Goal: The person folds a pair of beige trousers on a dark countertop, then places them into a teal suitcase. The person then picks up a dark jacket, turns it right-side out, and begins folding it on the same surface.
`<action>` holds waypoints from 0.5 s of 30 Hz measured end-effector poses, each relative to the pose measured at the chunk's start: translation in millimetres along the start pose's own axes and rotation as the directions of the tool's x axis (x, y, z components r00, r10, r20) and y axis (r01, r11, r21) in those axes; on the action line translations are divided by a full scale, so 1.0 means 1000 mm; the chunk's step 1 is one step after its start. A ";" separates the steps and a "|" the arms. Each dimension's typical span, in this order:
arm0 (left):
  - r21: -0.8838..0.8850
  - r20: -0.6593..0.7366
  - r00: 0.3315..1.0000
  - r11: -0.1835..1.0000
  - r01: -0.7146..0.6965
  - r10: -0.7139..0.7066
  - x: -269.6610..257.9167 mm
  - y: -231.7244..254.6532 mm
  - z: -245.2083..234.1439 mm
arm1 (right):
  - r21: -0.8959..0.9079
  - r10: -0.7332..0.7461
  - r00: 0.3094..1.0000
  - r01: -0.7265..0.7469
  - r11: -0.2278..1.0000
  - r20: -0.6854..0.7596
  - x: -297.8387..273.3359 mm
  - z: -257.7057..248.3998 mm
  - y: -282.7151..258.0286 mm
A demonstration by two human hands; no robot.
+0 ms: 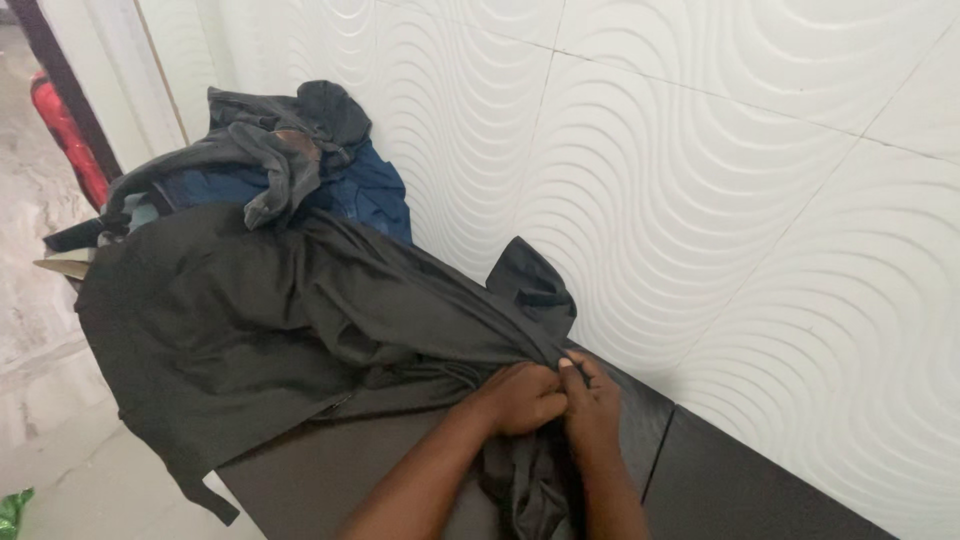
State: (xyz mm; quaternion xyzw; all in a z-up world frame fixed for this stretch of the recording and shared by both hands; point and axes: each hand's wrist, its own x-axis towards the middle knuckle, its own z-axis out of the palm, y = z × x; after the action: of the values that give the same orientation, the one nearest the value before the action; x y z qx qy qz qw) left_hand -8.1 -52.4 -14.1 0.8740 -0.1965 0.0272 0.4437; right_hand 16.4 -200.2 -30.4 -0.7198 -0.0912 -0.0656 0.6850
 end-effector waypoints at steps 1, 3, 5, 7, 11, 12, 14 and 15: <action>0.004 -0.022 1.000 1.000 -0.012 0.012 -0.001 0.000 0.000 | -0.044 -0.033 0.999 0.032 0.999 -0.019 -0.001 0.000 0.001; 0.013 -0.069 0.997 0.999 -0.032 0.032 -0.005 0.001 -0.002 | -0.130 -0.099 0.994 0.092 0.987 -0.048 -0.003 0.000 0.003; -0.059 -0.189 0.971 0.985 -0.163 0.149 -0.008 0.005 -0.002 | -0.293 -0.255 0.959 0.212 0.932 -0.119 -0.003 -0.001 0.005; 0.020 -0.405 0.899 0.984 -0.174 0.168 -0.011 0.010 -0.006 | -0.438 -0.292 0.940 0.191 0.879 -0.177 -0.003 -0.003 0.005; 0.292 -0.874 0.469 0.907 0.303 0.125 -0.012 0.005 -0.030 | -0.543 -0.181 0.949 0.012 0.839 -0.257 -0.001 0.000 0.001; 0.359 -0.899 0.400 0.823 0.441 0.177 -0.015 0.001 -0.032 | -0.544 -0.156 0.953 -0.010 0.839 -0.258 -0.004 0.001 0.001; 0.422 -0.904 0.274 0.587 0.691 0.327 -0.014 -0.009 -0.041 | -0.528 -0.148 0.957 -0.005 0.850 -0.249 -0.005 0.005 -0.006; 0.384 -0.912 0.382 0.645 0.661 0.151 -0.011 -0.014 -0.042 | -0.520 -0.142 0.960 -0.004 0.854 -0.241 -0.007 0.006 -0.010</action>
State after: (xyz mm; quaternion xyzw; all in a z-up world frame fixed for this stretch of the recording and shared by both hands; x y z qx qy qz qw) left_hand -8.4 -8.7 -1.9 0.8344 0.2509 0.4806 0.0997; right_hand 6.7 -194.0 -22.9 -0.8572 -0.0017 -0.2103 0.4701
